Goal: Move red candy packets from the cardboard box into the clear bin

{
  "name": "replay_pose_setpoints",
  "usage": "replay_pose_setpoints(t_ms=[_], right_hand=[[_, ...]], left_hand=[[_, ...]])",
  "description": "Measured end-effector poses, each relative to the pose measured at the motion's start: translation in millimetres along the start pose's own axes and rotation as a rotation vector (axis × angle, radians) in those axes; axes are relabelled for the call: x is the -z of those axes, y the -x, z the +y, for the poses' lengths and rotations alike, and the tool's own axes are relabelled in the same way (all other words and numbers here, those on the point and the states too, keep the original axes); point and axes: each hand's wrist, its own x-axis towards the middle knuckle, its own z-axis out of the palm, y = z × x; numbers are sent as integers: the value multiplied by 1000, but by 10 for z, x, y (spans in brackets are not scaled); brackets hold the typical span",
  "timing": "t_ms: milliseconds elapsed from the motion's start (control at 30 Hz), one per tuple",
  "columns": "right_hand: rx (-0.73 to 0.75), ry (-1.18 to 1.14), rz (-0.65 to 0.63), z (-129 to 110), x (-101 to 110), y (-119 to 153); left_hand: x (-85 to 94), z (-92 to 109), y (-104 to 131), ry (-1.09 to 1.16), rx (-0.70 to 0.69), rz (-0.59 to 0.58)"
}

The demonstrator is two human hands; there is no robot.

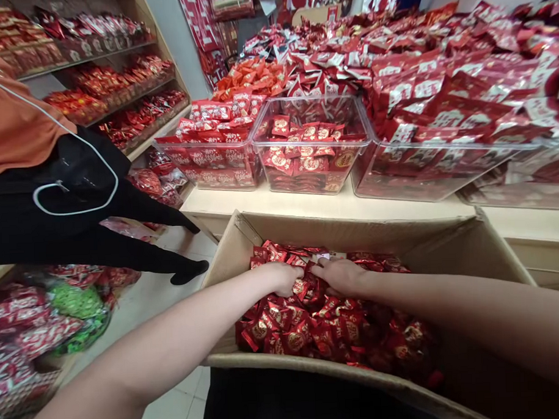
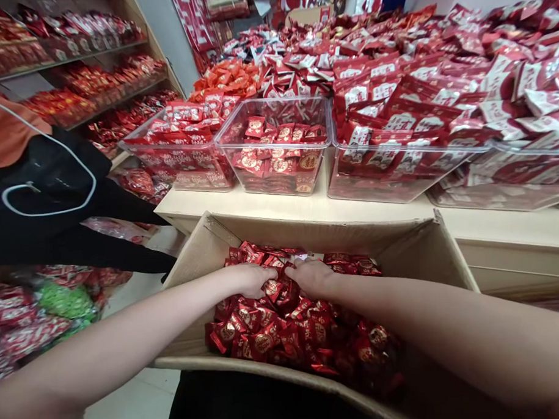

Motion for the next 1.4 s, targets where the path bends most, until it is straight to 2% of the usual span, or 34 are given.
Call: replay_pose_setpoints(t_ms=[167,300,400,500,600,667,700,767,833,900,1033,1200,1300,1400], right_hand=[[140,135,42,-86,44,49],[228,136,48,-162,80,82],[204,129,17,-136,262,89],[147,89,-18,-69,529,93],[122,-93,15,-38,664,98],[99,-279,33,-65,616,109],[87,-370,16,-91,557,117],[104,-496,-66,-147,410,127],[188,-519,-162,-177,278,116],[192,-369,-174,-155,193,73],[-37,-24,-12,32,78,-36],[-120,233,106,273,-135,-48],[-130,295,75,278,-193,-53],[-201,303,74,178,-199,-81]], left_hand=[[84,42,83,-62,-54,14],[114,86,139,-71,-19,65],[143,51,163,-60,-3,151],[198,-33,198,-3,-47,216],[263,-98,254,78,-109,257],[283,-100,297,131,-170,242],[281,-86,317,153,-208,197],[252,-37,346,168,-264,54],[203,25,354,135,-257,-70],[159,82,343,88,-207,-107],[125,140,311,47,-195,-115],[125,163,322,17,-207,-102],[126,167,331,-1,-209,-86],[118,161,322,-14,-209,-60]])
